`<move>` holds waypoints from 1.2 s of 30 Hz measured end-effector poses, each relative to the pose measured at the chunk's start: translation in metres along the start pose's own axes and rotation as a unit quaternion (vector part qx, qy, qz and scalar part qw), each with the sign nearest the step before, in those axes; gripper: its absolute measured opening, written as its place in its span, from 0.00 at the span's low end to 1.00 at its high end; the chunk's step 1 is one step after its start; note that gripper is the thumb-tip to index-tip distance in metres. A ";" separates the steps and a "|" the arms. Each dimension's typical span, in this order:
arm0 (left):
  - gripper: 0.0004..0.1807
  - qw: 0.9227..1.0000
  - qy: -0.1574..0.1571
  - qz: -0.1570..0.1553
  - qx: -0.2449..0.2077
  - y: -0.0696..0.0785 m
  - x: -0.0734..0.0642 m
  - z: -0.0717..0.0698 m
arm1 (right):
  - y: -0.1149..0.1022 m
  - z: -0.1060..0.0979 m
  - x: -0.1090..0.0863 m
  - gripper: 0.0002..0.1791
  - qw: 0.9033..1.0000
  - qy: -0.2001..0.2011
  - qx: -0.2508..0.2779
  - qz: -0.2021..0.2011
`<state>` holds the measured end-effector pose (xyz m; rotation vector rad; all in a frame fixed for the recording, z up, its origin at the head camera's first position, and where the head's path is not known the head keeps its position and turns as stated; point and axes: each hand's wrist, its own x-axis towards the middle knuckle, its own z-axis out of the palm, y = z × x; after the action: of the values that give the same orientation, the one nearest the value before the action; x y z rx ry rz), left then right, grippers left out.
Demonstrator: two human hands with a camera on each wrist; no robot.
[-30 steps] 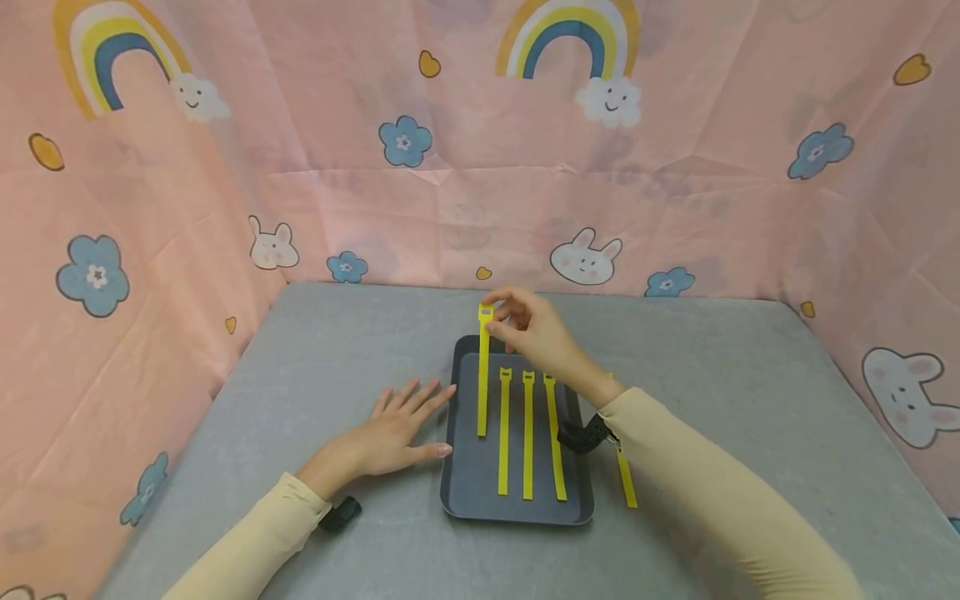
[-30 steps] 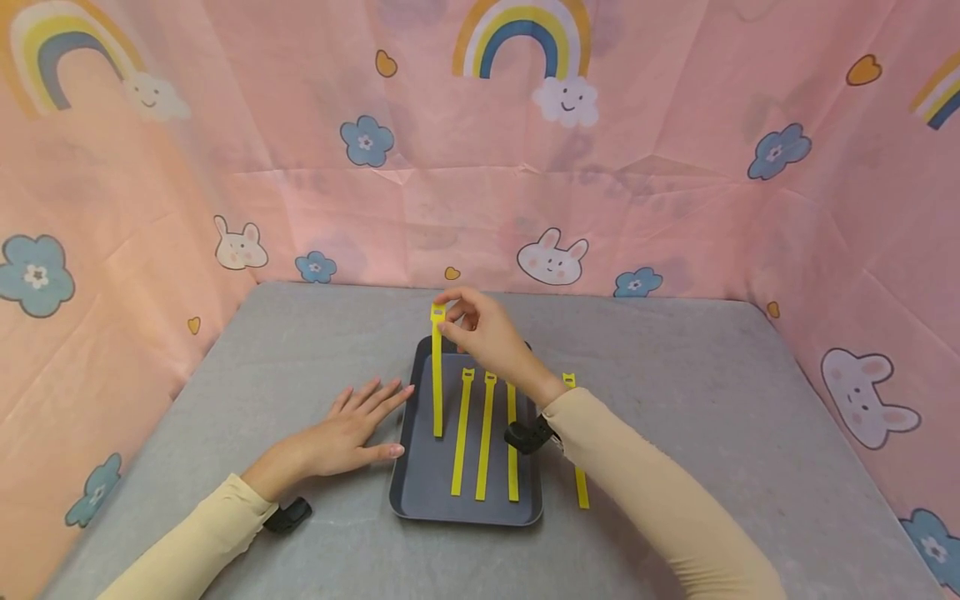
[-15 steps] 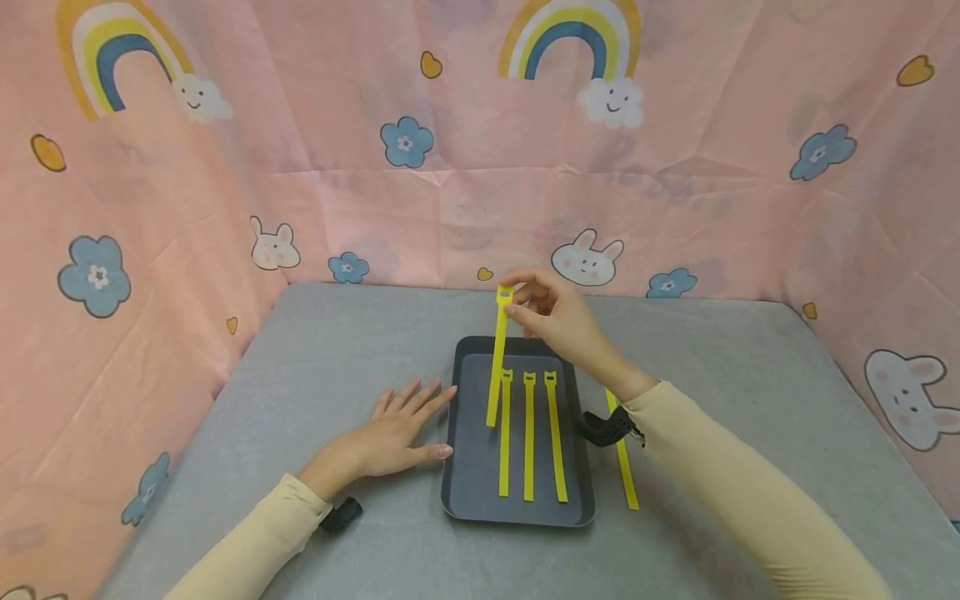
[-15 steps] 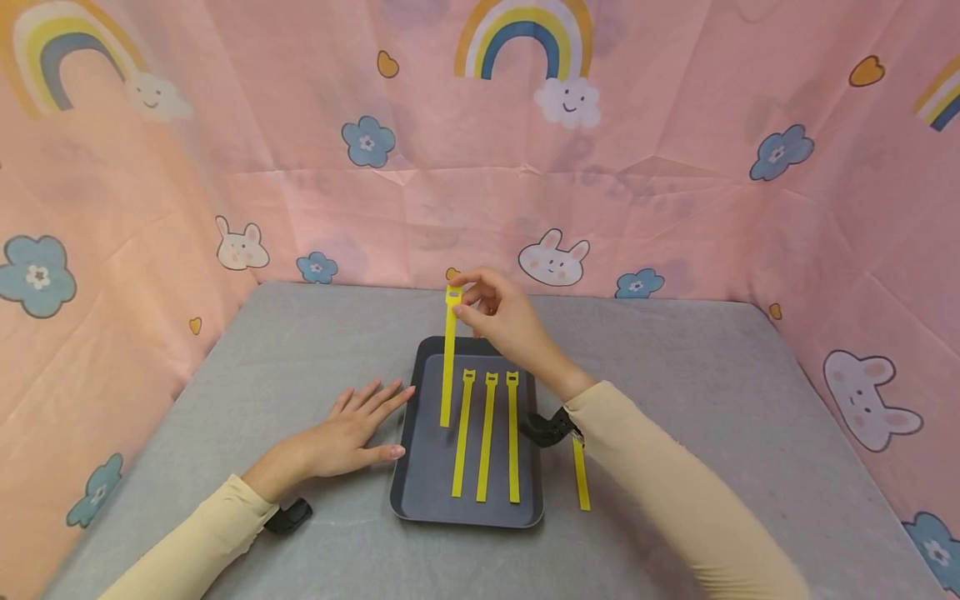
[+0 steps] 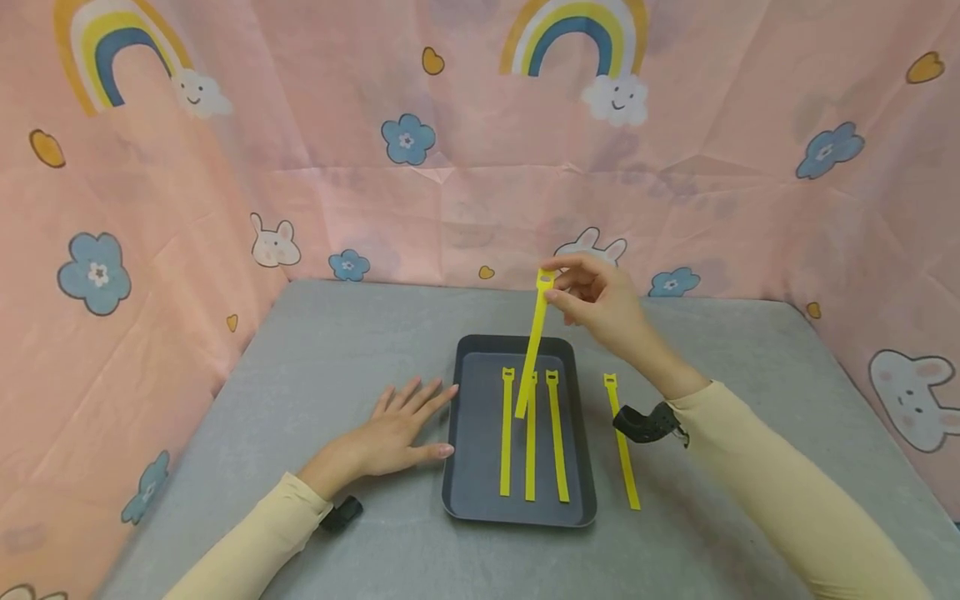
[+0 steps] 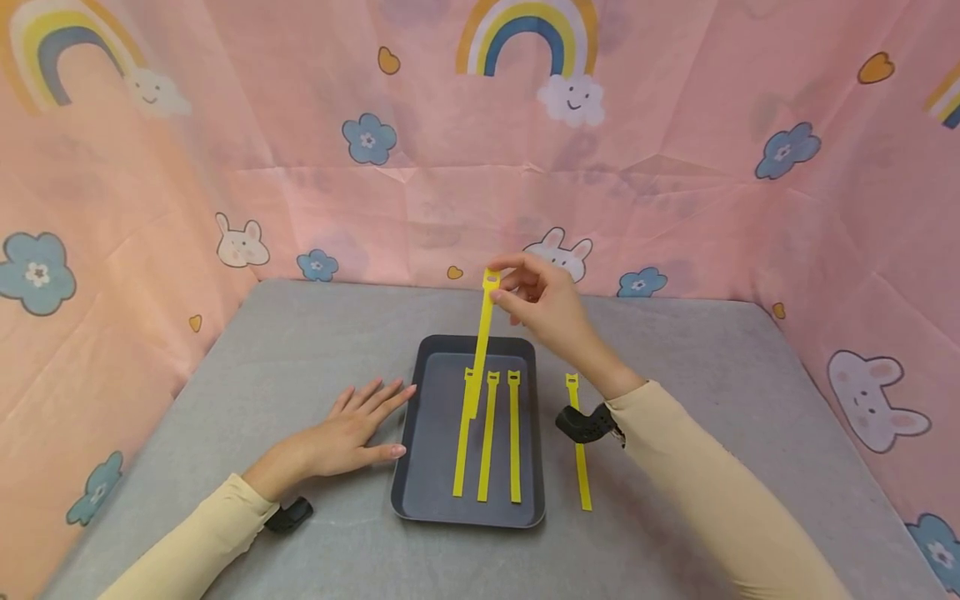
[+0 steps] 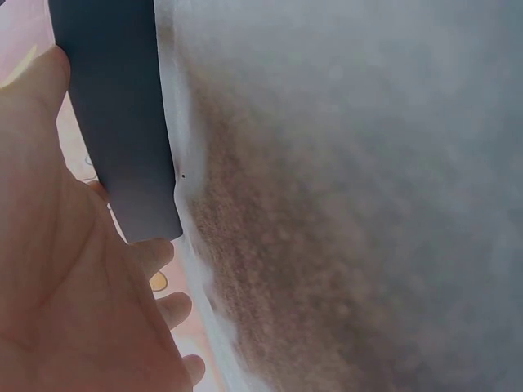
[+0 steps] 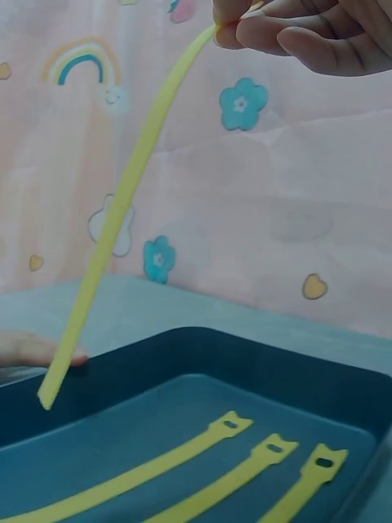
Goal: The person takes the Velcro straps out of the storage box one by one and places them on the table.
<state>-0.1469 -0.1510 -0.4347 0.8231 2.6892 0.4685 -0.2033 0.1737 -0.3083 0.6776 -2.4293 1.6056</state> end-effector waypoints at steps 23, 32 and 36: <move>0.47 1.000 -0.011 -0.004 0.001 -0.002 0.000 0.000 | 0.021 -0.070 -0.047 0.19 0.996 0.036 -0.058 0.050; 0.48 1.000 -0.012 -0.003 0.000 -0.001 0.000 -0.001 | 0.032 -0.090 -0.065 0.18 0.994 0.029 -0.078 0.077; 0.48 1.000 -0.012 -0.002 -0.003 -0.002 0.000 -0.001 | 0.039 -0.097 -0.072 0.18 0.992 0.019 -0.085 0.086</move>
<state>-0.1482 -0.1522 -0.4345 0.8171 2.6654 0.4625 -0.1684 0.2947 -0.3266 0.4178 -2.6206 1.4293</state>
